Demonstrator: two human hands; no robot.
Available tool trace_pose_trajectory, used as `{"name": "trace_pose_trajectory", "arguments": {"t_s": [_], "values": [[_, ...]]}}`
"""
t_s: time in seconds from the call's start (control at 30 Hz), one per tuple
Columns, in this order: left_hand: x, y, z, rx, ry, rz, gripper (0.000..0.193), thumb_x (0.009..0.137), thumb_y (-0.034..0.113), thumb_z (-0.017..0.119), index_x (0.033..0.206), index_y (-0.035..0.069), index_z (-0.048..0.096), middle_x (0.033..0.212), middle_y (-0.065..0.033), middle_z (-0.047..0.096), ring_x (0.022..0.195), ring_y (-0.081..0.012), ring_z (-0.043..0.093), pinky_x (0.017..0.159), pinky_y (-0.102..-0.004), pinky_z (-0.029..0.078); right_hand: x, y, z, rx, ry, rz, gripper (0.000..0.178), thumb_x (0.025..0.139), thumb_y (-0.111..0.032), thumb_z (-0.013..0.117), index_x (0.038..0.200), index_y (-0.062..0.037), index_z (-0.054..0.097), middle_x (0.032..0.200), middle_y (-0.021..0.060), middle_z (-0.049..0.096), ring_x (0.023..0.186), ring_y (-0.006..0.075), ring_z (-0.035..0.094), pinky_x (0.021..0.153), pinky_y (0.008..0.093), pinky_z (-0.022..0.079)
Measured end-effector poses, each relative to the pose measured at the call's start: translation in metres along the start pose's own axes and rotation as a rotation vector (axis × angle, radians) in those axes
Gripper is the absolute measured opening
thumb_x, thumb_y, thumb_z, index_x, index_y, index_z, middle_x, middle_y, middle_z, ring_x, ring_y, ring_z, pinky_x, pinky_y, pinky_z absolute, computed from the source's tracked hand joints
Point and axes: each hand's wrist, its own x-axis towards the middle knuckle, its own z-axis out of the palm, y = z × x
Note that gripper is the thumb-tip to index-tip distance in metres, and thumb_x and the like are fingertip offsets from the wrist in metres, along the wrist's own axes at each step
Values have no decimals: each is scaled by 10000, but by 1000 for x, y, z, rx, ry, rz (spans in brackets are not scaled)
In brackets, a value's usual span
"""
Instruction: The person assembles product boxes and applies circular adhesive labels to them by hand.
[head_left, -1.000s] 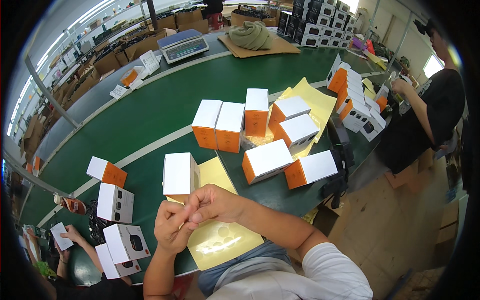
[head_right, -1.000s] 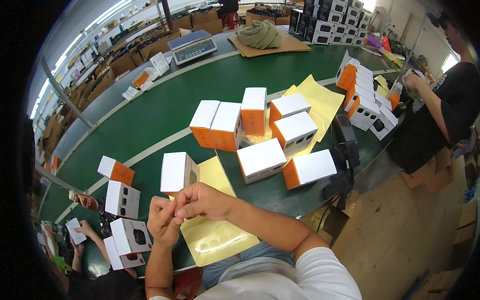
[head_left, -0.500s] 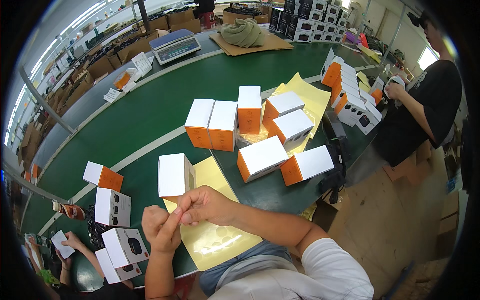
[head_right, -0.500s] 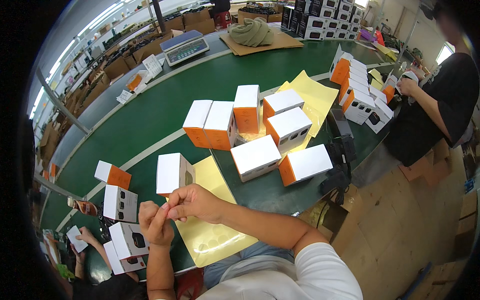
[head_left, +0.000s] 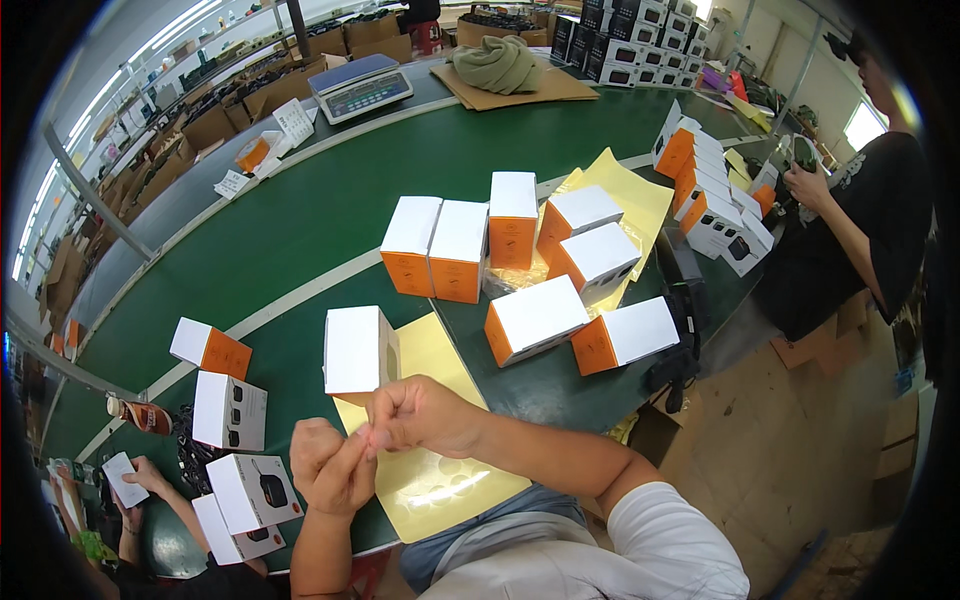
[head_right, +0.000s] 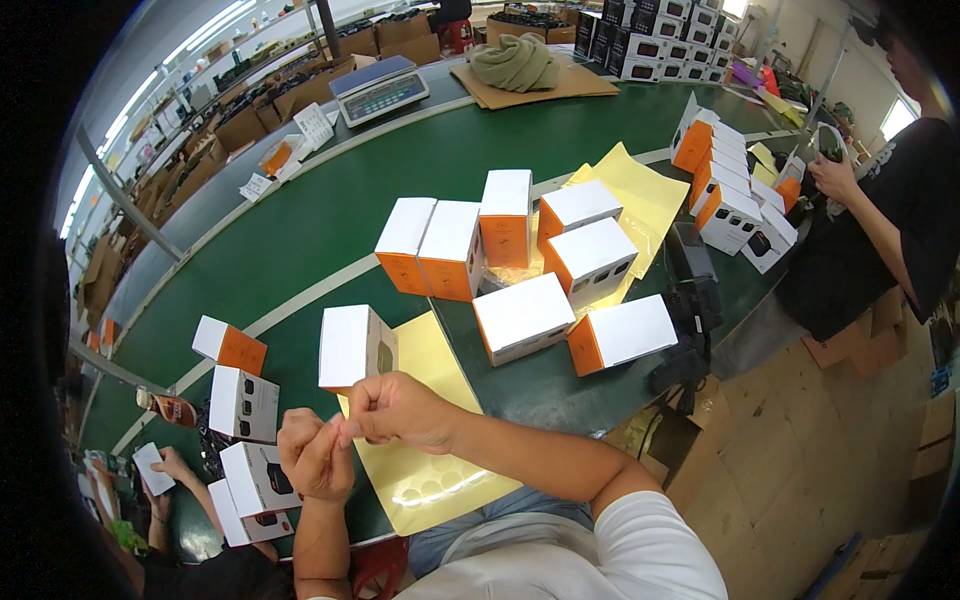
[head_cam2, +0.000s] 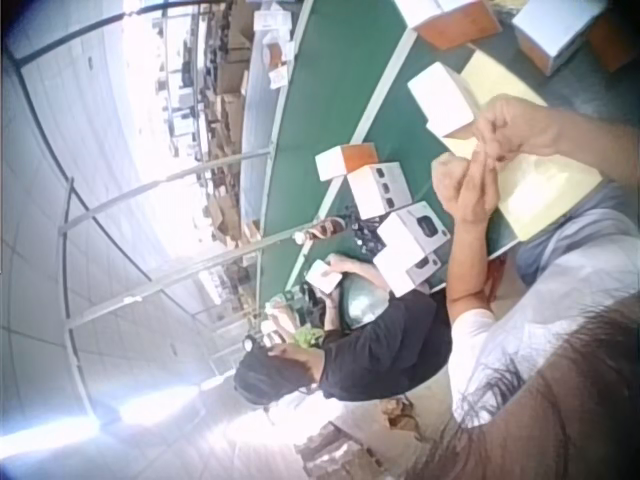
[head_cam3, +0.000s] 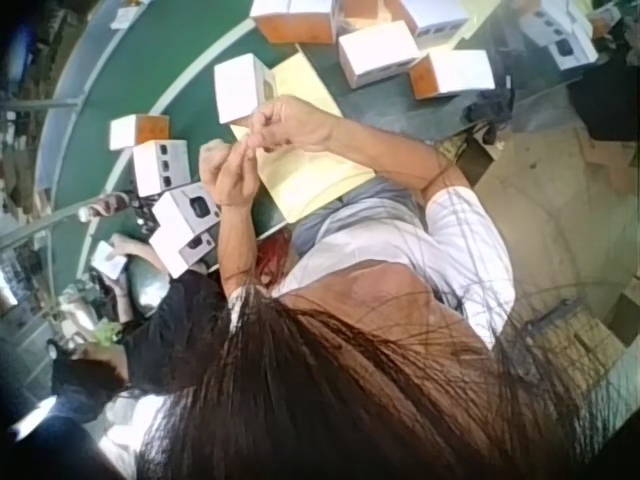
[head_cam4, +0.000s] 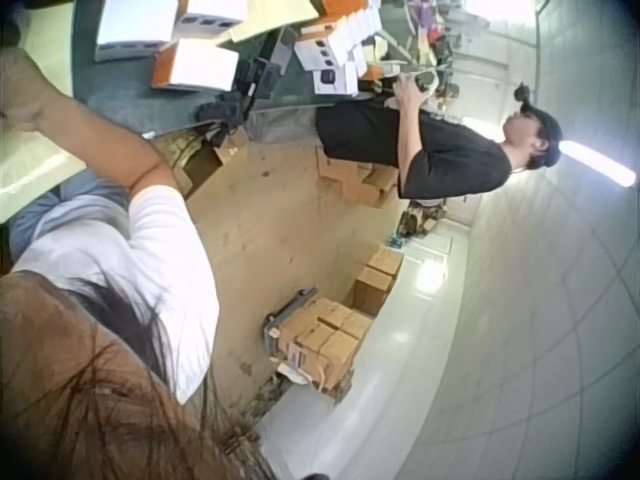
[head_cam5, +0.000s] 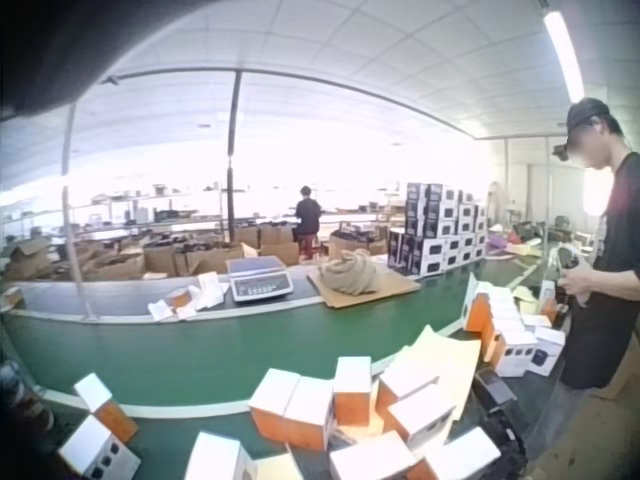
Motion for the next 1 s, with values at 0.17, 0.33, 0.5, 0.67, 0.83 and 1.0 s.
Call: {"name": "trace_pose_trajectory", "arguments": {"t_s": [0.17,0.33,0.5,0.67,0.83,1.0], "values": [[8,-9,-1,256,-74,111,308,701,11,805,997,39,722,804,-31,470,633,-204,473,567,-347,347,-1,-8,15,-245,226,-152,139,878,-45,751,945,-24,631,955,25,657,879,102,633,786,220,507],[0,-12,3,205,-70,119,326,703,-4,795,1017,33,717,835,-34,467,643,-207,479,568,-346,352,1,-5,15,-209,167,-191,169,887,-51,744,1000,-17,622,995,42,670,927,106,642,809,228,510],[-8,-10,10,-100,-22,-38,312,782,7,749,1088,-1,692,896,-59,498,702,-207,514,600,-323,404,-3,-12,1,-118,12,-26,144,927,-93,712,1029,-25,635,968,35,664,891,98,623,815,238,500],[-7,-1,13,-216,-7,-141,281,848,53,713,1118,-20,682,910,-76,504,746,-215,523,629,-325,418,-3,-6,13,-188,11,-57,125,967,-113,663,1035,-9,648,920,22,663,861,79,607,796,229,485],[-9,-7,8,-81,-5,-78,282,840,56,720,1114,-7,697,914,-66,493,742,-212,497,631,-337,402,-3,-4,17,-439,72,-188,159,1005,-128,606,1070,9,652,901,15,656,876,62,598,799,218,476],[-2,-10,3,103,2,12,224,860,58,716,1080,14,714,889,-49,437,732,-205,438,640,-339,359,-1,-7,10,-379,6,-145,217,1002,-157,617,1122,19,661,981,16,685,883,40,591,784,204,470]]}}
